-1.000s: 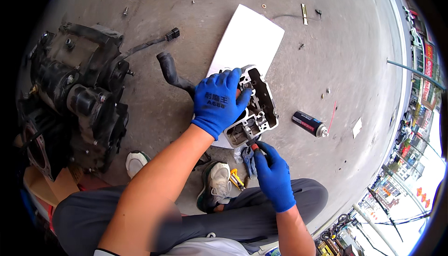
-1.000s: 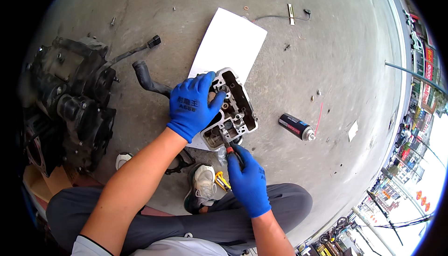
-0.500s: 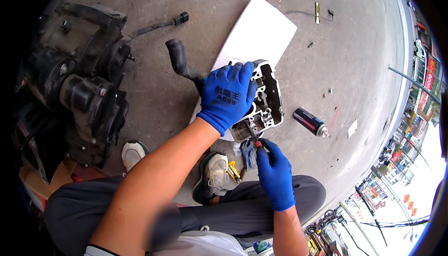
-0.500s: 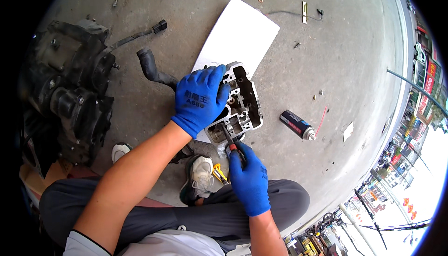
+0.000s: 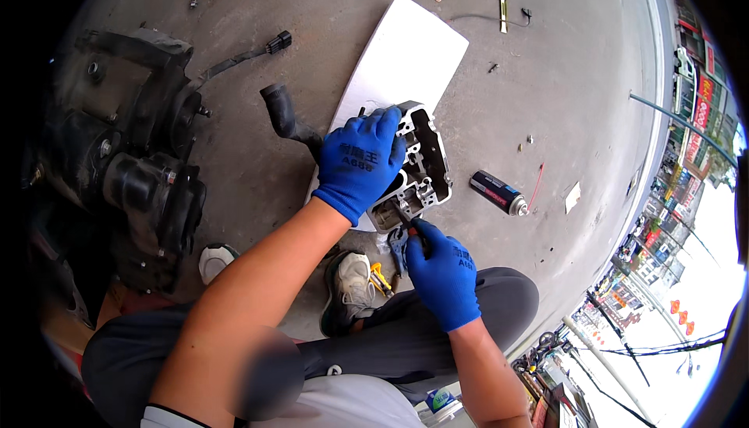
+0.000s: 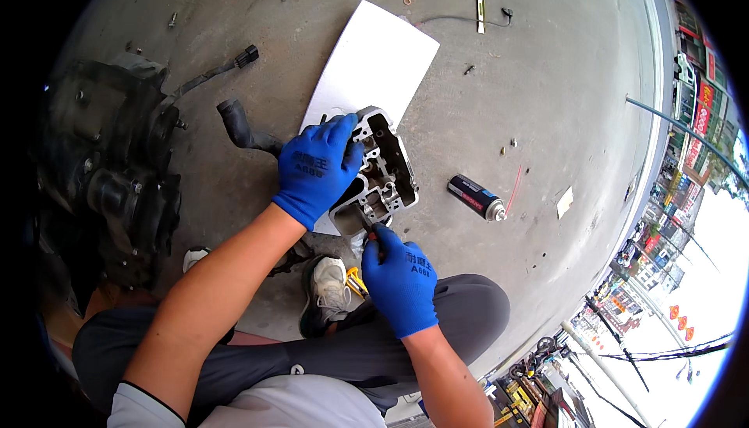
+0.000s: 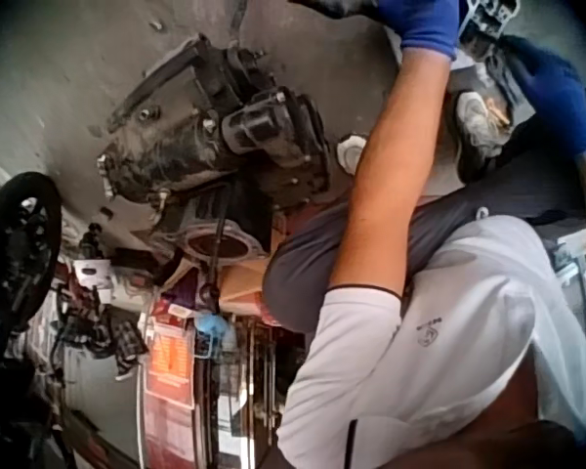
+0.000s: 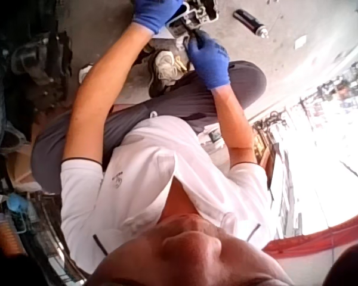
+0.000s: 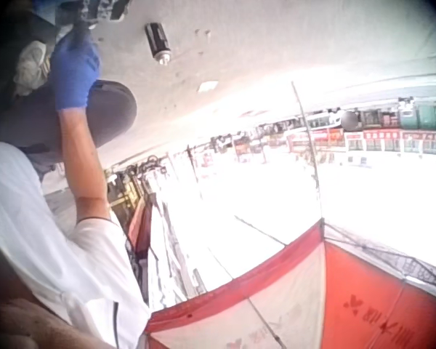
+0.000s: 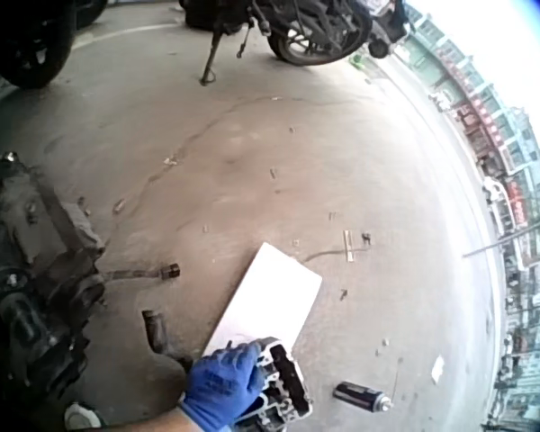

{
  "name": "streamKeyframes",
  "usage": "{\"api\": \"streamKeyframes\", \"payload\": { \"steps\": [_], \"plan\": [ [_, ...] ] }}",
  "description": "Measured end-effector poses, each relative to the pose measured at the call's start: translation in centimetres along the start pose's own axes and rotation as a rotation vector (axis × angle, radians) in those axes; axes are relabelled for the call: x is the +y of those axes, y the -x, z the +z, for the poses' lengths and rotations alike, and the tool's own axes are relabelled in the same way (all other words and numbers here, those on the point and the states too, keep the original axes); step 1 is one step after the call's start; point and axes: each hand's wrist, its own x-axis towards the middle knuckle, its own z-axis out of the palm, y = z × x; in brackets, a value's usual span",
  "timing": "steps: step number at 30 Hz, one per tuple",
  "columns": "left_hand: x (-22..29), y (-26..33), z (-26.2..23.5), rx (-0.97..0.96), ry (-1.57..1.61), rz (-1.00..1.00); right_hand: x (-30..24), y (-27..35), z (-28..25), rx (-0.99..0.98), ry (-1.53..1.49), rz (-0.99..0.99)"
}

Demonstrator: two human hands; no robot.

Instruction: The person removes small components from a cylinder head, sprays the interior with a can, and then handles a gasket. The person places the cylinder head into a cardboard box and then picks up and manipulates a gasket.

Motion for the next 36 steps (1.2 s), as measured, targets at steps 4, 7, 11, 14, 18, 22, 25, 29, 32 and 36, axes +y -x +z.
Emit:
{"api": "streamKeyframes", "payload": {
  "steps": [4,7,11,14,18,22,25,29,32,36],
  "plan": [
    [-0.1,-0.9,-0.5,-0.074,-0.019,0.021,-0.3,-0.6,-0.2,0.030,0.040,-0.008],
    [-0.1,-1.1,0.0,-0.048,-0.087,0.017,-0.5,-1.4,-0.2,0.017,0.046,0.026],
    [-0.7,-1.8,0.4,-0.057,-0.111,0.013,-1.1,-2.6,-0.4,-0.043,0.016,0.078],
    [-0.9,-1.9,0.4,-0.048,-0.118,0.024,-1.6,-2.6,-0.9,-0.059,0.013,0.092],
    [0.6,-0.4,0.9,-0.002,-0.138,0.091,-0.5,-1.4,-1.3,-0.132,-0.059,0.175],
    [3.5,-1.3,-0.8,-0.032,-0.146,0.081,-0.2,-0.4,-3.0,-0.055,-0.068,0.154],
    [3.4,-2.3,-2.3,-0.068,-0.126,0.061,0.0,-1.0,-4.6,-0.083,-0.120,0.100],
    [3.2,-1.2,-3.1,-0.157,-0.002,0.056,2.5,-1.6,-9.3,-0.252,-0.032,-0.104],
    [2.0,1.8,-2.0,0.084,-0.027,0.332,9.4,-2.5,-7.8,-0.277,-0.111,-0.127],
    [6.9,8.6,-1.3,-0.252,-0.297,0.524,21.4,-3.4,0.5,0.000,-0.451,0.048]
  ]
}}
